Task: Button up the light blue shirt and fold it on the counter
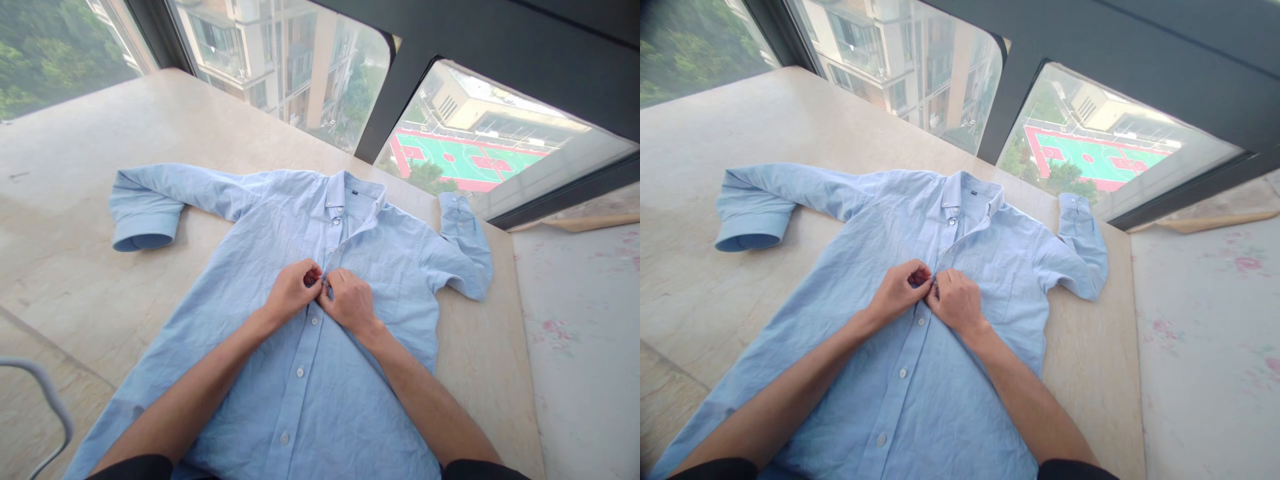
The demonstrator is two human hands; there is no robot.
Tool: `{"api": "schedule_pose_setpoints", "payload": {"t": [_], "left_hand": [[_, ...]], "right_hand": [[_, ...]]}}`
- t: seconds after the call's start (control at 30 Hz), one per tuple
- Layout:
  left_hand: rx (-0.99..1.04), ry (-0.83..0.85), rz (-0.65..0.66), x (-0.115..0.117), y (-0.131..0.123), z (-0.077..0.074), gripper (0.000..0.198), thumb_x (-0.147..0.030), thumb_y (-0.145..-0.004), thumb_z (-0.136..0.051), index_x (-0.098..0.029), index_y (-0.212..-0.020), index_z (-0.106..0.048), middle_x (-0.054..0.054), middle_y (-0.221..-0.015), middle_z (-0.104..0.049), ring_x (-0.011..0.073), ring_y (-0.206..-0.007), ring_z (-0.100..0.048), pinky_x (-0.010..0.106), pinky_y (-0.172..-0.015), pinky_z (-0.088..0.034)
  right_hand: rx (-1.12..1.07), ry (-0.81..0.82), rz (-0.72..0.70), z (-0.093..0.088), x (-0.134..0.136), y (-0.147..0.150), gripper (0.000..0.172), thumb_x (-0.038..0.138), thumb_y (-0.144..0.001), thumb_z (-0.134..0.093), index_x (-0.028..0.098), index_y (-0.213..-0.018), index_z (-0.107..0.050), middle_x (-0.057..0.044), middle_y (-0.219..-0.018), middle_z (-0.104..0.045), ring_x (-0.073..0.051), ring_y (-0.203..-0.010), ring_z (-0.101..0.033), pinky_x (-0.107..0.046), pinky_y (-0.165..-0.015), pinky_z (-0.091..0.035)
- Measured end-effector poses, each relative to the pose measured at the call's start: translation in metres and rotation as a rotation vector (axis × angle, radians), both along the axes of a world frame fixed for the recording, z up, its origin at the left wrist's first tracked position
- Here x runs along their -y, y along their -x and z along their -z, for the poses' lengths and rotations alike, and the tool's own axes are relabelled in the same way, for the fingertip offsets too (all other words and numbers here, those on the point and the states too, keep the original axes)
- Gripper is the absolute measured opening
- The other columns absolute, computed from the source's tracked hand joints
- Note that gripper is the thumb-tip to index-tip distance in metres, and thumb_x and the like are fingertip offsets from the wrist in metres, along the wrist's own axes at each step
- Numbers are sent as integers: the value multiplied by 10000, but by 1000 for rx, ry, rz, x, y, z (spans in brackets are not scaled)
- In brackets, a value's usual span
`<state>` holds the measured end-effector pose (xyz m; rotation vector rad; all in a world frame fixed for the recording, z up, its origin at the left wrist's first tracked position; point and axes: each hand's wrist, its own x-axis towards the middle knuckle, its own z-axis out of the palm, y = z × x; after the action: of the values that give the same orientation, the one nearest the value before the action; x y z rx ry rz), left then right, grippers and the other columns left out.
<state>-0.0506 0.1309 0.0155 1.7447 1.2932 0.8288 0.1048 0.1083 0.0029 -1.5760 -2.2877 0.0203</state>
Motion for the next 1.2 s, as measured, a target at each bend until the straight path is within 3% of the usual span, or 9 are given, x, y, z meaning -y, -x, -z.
{"api": "schedule_pose_setpoints", "payload": {"t": [0.47,0.8,1.03,1.2], "left_hand": [[-60,-63,-19,-2,5,14,91,-162,-787,-638,-206,-865,-624,-3,-794,-660,156,-767,-620,278,-724,-485],[-146,-85,-2,-4,5,12,79,-180,-803,-667,-213,-864,-629,4,-808,-669,170,-770,-612,297,-733,-472],[-147,-132,-25,-5,3,18,98,-171,-816,-642,-216,-902,-655,9,-804,-660,169,-766,-605,292,-741,-462],[-99,-150,-44,-6,3,16,71,-266,-855,-616,-213,-873,-660,7,-776,-662,167,-746,-603,291,-730,-456]], "right_hand": [[-105,-18,-68,-1,1,-8,150,215,-907,-519,195,-784,-603,-39,-752,-635,-177,-734,-589,-283,-659,-410],[-321,66,-94,0,0,-14,161,279,-954,-547,199,-864,-654,-24,-767,-659,-148,-680,-600,-264,-646,-454],[-364,70,-99,1,-2,-15,213,325,-981,-509,195,-905,-660,-30,-774,-650,-154,-677,-594,-273,-649,-454],[-384,64,-71,2,-5,-15,221,309,-988,-481,191,-909,-651,-27,-775,-638,-154,-659,-569,-279,-652,-436]]}}
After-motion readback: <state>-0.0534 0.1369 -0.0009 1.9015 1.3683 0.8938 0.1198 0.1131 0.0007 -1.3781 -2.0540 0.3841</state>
